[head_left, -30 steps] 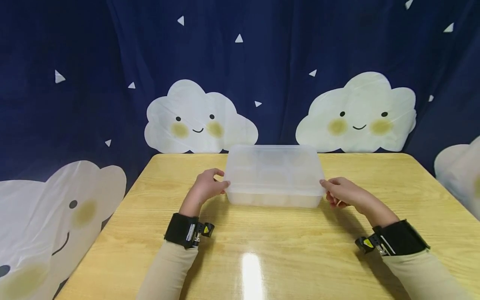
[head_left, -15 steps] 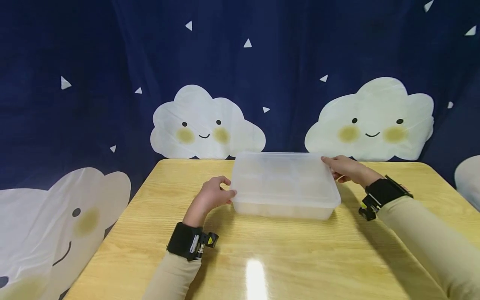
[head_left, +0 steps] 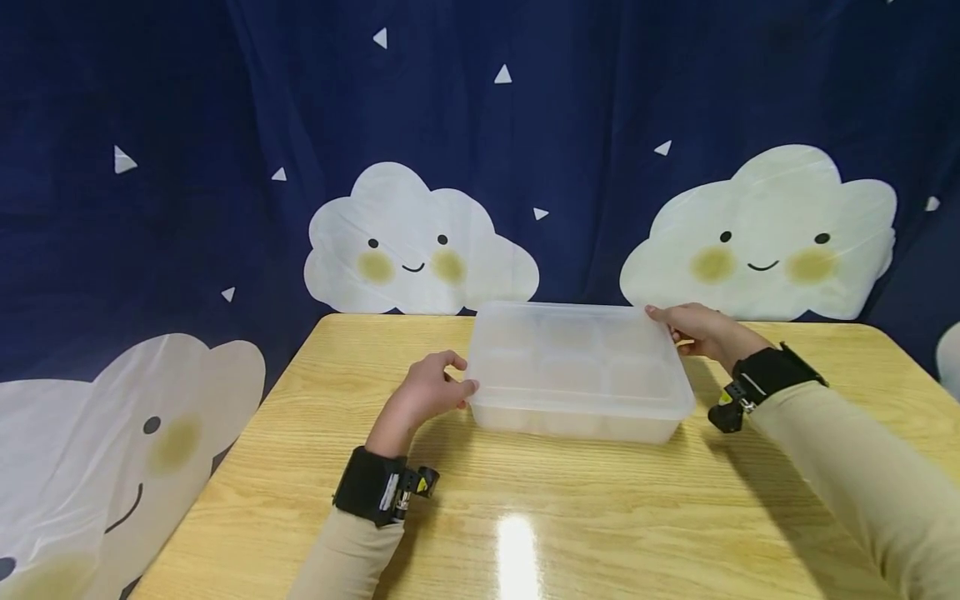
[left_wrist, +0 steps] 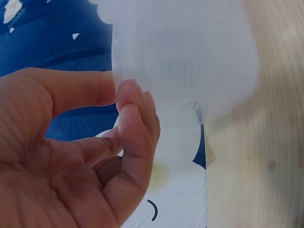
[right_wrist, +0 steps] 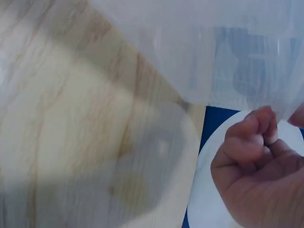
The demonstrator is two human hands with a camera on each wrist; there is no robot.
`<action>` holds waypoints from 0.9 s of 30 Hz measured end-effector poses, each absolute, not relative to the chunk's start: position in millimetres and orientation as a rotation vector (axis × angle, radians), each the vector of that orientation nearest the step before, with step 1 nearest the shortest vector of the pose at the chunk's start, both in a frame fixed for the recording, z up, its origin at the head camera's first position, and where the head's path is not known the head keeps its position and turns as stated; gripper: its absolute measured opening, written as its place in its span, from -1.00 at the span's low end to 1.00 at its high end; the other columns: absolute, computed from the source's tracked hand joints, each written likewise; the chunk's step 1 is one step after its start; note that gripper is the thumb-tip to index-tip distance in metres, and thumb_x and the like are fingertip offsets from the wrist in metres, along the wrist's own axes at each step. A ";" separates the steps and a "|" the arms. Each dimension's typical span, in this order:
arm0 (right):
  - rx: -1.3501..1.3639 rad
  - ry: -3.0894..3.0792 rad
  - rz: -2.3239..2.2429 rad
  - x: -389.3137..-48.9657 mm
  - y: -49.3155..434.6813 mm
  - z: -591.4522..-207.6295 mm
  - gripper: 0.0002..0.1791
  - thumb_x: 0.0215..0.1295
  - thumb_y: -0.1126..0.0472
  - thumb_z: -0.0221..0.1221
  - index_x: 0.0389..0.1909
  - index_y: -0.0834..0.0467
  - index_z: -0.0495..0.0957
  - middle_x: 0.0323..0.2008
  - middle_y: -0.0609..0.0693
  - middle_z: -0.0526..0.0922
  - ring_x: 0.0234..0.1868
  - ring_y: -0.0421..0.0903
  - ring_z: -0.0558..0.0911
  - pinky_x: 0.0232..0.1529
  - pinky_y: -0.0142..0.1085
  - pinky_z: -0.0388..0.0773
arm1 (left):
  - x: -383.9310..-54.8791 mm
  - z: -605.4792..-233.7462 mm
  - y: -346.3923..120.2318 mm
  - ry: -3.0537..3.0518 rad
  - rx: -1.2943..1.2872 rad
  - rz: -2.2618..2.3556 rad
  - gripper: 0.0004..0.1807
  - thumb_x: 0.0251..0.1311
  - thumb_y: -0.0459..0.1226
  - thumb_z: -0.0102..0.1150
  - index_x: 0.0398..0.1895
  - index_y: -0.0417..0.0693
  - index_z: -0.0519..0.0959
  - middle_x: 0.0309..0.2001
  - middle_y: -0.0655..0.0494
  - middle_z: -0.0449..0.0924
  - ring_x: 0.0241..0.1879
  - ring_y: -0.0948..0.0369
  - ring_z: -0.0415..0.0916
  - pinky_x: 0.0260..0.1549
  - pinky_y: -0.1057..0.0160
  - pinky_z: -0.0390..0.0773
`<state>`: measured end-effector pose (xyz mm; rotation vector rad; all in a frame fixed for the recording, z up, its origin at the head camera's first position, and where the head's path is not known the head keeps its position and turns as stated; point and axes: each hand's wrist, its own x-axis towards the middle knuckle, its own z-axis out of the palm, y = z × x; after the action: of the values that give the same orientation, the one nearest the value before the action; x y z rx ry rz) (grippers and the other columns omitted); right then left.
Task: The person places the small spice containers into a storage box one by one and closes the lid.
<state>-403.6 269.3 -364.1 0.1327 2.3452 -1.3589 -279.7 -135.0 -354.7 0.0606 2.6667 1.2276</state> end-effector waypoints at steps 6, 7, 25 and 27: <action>0.081 2.578 -1.213 -387.4 262.0 -356.9 -0.50 0.60 -0.14 -0.10 -0.41 0.17 0.39 -0.52 -0.06 0.38 -0.43 -0.11 0.41 -0.38 -0.28 0.34 | -277.9 -353.6 -132.2 2.674 0.044 1.235 -0.55 0.39 -0.20 0.24 0.24 -0.22 0.46 -0.34 -0.07 0.71 -0.19 -0.06 0.68 -0.14 0.08 0.52; 0.036 2.649 -1.137 -381.9 260.4 -356.3 -0.51 0.62 -0.10 -0.13 -0.39 0.21 0.39 -0.51 -0.03 0.39 -0.44 -0.10 0.42 -0.39 -0.27 0.36 | -277.4 -354.4 -131.4 2.670 0.046 1.236 -0.55 0.39 -0.21 0.23 0.24 -0.23 0.46 -0.36 -0.06 0.70 -0.20 -0.06 0.69 -0.13 0.08 0.53; -0.385 3.039 -0.763 -300.3 249.6 -368.0 -0.45 0.60 0.24 -0.12 0.31 0.67 0.18 -0.25 0.38 0.63 -0.24 0.19 0.65 -0.22 0.05 0.60 | -296.4 -337.9 -144.6 2.651 0.078 1.171 -0.73 0.32 -0.23 0.30 -0.14 -0.29 0.53 -0.37 -0.05 0.64 -0.28 -0.01 0.70 -0.27 0.20 0.66; -0.394 3.060 -0.747 -299.1 250.3 -368.1 -0.45 0.59 0.25 -0.12 0.30 0.68 0.18 -0.19 0.45 0.63 -0.17 0.28 0.66 -0.16 0.12 0.60 | -310.8 -332.6 -144.0 2.681 0.084 1.139 -0.77 0.32 -0.26 0.29 -0.18 -0.30 0.56 -0.37 -0.06 0.65 -0.29 0.02 0.70 -0.30 0.27 0.65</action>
<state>-299.1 250.3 -368.1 -0.3940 3.0599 -0.7468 -310.8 -144.0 -332.6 0.0844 2.6811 1.1387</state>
